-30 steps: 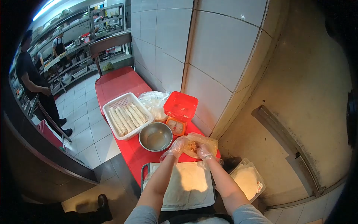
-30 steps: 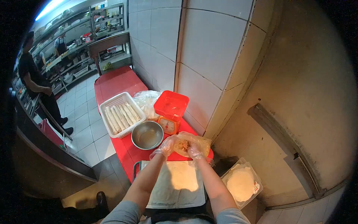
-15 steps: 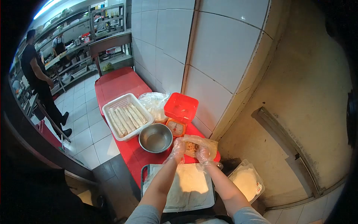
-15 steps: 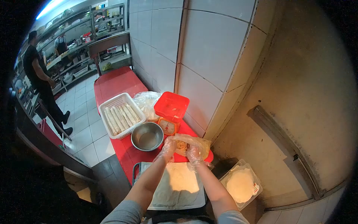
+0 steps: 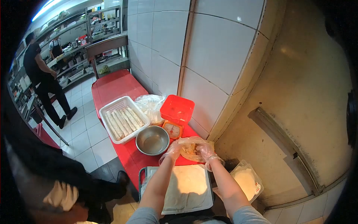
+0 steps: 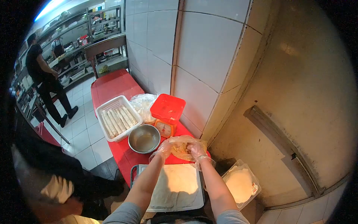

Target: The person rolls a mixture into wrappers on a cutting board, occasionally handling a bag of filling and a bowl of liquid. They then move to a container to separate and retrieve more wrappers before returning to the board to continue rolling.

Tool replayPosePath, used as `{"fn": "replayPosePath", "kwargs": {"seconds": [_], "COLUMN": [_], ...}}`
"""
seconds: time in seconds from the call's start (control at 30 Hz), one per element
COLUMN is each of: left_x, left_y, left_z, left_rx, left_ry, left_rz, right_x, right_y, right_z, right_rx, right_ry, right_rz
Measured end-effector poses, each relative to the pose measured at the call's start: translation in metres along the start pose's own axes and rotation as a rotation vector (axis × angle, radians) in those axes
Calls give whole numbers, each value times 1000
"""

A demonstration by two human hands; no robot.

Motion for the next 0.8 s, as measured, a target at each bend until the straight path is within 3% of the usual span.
{"fn": "replayPosePath", "kwargs": {"seconds": [0.07, 0.17, 0.2, 0.23, 0.37, 0.47, 0.53, 0.57, 0.67, 0.73, 0.8], "left_x": [-1, -17, -11, 5, 24, -1, -29, -37, -1, -3, -3], "left_y": [10, -4, -12, -30, -60, -30, 7, 15, -23, -33, -45], "left_z": [-10, -12, -27, -48, -70, -32, 1, 8, -18, -17, -19], "left_rx": [348, 158, 208, 258, 153, -63, 127, 223, 805, 988, 1127], "left_ry": [53, 90, 140, 187, 278, 250, 199, 174, -71, -173, -161], "left_rz": [52, -105, -70, -36, -34, 71, 68, 65, 266, 231, 235], "right_x": [-17, -27, -31, -45, -45, -34, -48, -48, -31, -35, -49], "right_y": [-38, -53, -56, -79, -73, -54, -76, -84, -66, -63, -79], "right_z": [6, 23, 28, 35, 30, 7, -13, -17, -5, 28, 49], "right_rx": [-144, -421, -524, -574, -751, -696, -667, -816, -772, -583, -745], "right_ry": [154, 373, 446, 419, 236, 216, 306, 428, 467, 217, 118], "right_rz": [-104, -251, -297, -374, -202, -190, -134, -235, -484, -424, -505]}}
Point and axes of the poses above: each hand's wrist, its own x-axis towards the middle knuckle, its own z-axis out of the palm, y = z × x, the point moved 10 cm from there along x, towards the middle knuckle, and after that the axes turned 10 degrees about -x, right-handed, at the moved point
